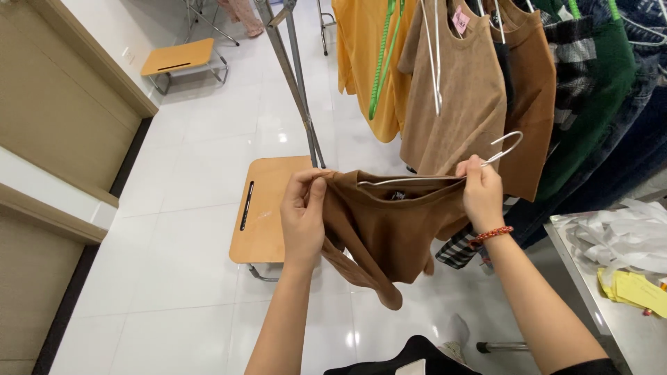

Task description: The person unpacks a brown shirt from a plastic bag inside a cardboard box, unfolds it, and places it on a hanger. They then hang the shirt on a clothing rack. The person repeats this process with a second brown shirt from another box.

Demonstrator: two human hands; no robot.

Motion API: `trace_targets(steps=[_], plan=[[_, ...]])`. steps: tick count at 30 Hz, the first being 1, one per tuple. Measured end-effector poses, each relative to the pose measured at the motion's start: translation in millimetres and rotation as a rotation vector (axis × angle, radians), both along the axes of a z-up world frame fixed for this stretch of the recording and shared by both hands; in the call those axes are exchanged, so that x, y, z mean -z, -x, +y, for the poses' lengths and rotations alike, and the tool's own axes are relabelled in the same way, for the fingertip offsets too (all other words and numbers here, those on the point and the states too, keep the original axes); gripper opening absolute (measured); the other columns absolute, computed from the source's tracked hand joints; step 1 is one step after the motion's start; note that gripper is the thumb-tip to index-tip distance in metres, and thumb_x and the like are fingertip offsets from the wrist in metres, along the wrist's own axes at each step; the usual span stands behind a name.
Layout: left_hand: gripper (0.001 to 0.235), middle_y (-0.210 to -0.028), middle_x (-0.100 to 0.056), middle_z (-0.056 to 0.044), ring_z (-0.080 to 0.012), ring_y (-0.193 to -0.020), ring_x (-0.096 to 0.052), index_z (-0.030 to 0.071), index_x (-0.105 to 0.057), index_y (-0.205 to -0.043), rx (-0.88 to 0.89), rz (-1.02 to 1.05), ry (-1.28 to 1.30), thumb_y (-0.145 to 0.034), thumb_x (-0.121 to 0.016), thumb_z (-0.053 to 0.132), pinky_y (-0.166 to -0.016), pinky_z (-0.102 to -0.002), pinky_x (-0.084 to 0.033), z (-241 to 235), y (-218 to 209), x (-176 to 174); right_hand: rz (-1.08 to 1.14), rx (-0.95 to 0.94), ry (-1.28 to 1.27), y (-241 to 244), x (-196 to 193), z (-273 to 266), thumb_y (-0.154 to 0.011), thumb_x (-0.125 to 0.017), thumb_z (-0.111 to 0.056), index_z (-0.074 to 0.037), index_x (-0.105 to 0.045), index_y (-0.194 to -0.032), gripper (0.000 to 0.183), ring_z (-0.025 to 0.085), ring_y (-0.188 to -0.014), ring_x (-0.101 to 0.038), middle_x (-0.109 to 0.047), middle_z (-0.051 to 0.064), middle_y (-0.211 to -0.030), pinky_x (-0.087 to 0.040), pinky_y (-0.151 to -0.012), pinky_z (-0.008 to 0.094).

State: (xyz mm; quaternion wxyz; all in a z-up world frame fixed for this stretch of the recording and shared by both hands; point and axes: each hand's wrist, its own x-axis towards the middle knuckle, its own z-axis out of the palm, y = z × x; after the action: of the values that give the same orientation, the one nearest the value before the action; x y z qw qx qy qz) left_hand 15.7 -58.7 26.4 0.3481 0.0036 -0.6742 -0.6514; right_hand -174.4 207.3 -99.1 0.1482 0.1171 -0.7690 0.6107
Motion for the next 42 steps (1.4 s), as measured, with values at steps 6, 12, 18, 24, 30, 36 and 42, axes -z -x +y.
trace_targets(steps=[6, 12, 18, 24, 30, 36, 42], plan=[[0.013, -0.102, -0.082, -0.005, -0.0130, -0.103, -0.073, 0.009, -0.078, -0.110, -0.008, -0.065, 0.084, -0.106, -0.068, 0.016, -0.098, -0.036, -0.059, -12, -4, -2, 0.161, 0.016, -0.160, -12, -46, 6, -0.128, -0.047, -0.032, -0.014, -0.067, -0.087, 0.049, 0.029, -0.092, -0.066, -0.073, 0.006, -0.094, -0.051, -0.096, 0.041], [0.010, -0.094, -0.085, -0.002, -0.0171, -0.095, -0.080, 0.016, -0.086, -0.102, -0.022, -0.130, 0.356, -0.093, -0.082, 0.017, -0.091, -0.033, -0.060, -50, -8, 8, 0.263, -0.160, -0.227, -41, -102, 1, -0.125, -0.050, -0.033, -0.018, -0.074, -0.092, 0.044, 0.018, -0.080, -0.064, -0.074, 0.001, -0.081, -0.051, -0.084, 0.031], [0.014, -0.083, -0.079, 0.008, -0.0160, -0.085, -0.068, 0.024, -0.084, -0.092, -0.145, -0.137, 0.839, -0.080, -0.090, 0.019, -0.082, -0.028, -0.056, -67, -8, 30, 0.307, -0.261, -0.310, -58, -124, -12, -0.119, -0.053, -0.030, -0.019, -0.075, -0.090, 0.038, 0.020, -0.063, -0.068, -0.071, 0.001, -0.062, -0.055, -0.073, 0.031], [0.015, -0.088, -0.077, 0.011, -0.0135, -0.095, -0.068, 0.026, -0.080, -0.098, -0.153, -0.216, 0.967, -0.086, -0.084, 0.017, -0.086, -0.028, -0.053, -42, 11, 59, 0.269, -0.426, -0.375, -90, -138, -45, -0.109, -0.061, -0.021, -0.009, -0.072, -0.081, 0.032, 0.032, -0.068, -0.076, -0.076, 0.010, -0.065, -0.058, -0.071, 0.042], [0.019, -0.091, -0.080, 0.008, -0.0148, -0.094, -0.074, 0.023, -0.081, -0.103, -0.249, -0.219, 0.742, -0.092, -0.080, 0.007, -0.087, -0.028, -0.055, -52, 23, 87, -0.078, -0.469, -0.689, -89, -162, -4, -0.093, -0.076, -0.028, -0.011, -0.063, -0.144, 0.055, 0.047, -0.117, -0.071, -0.079, 0.025, -0.118, -0.054, -0.102, 0.058], [0.018, -0.098, -0.082, 0.000, -0.0189, -0.093, -0.073, 0.011, -0.081, -0.099, -0.253, -0.172, 0.640, -0.090, -0.073, -0.001, -0.083, -0.030, -0.056, -76, 30, 92, -0.414, -0.296, -1.016, -43, -71, 108, -0.096, -0.077, -0.043, -0.011, -0.072, -0.073, 0.040, 0.014, -0.068, -0.054, -0.063, 0.002, -0.065, -0.042, -0.068, 0.029], [0.019, -0.091, -0.080, 0.004, -0.0117, -0.089, -0.069, 0.017, -0.084, -0.094, -0.184, -0.280, 0.518, -0.092, -0.070, 0.004, -0.082, -0.024, -0.051, -70, 37, 61, -0.711, -0.233, -0.973, -50, -82, 151, -0.086, -0.085, -0.034, -0.023, -0.083, -0.119, 0.035, 0.012, -0.101, -0.075, -0.081, -0.002, -0.109, -0.056, -0.090, 0.028]])
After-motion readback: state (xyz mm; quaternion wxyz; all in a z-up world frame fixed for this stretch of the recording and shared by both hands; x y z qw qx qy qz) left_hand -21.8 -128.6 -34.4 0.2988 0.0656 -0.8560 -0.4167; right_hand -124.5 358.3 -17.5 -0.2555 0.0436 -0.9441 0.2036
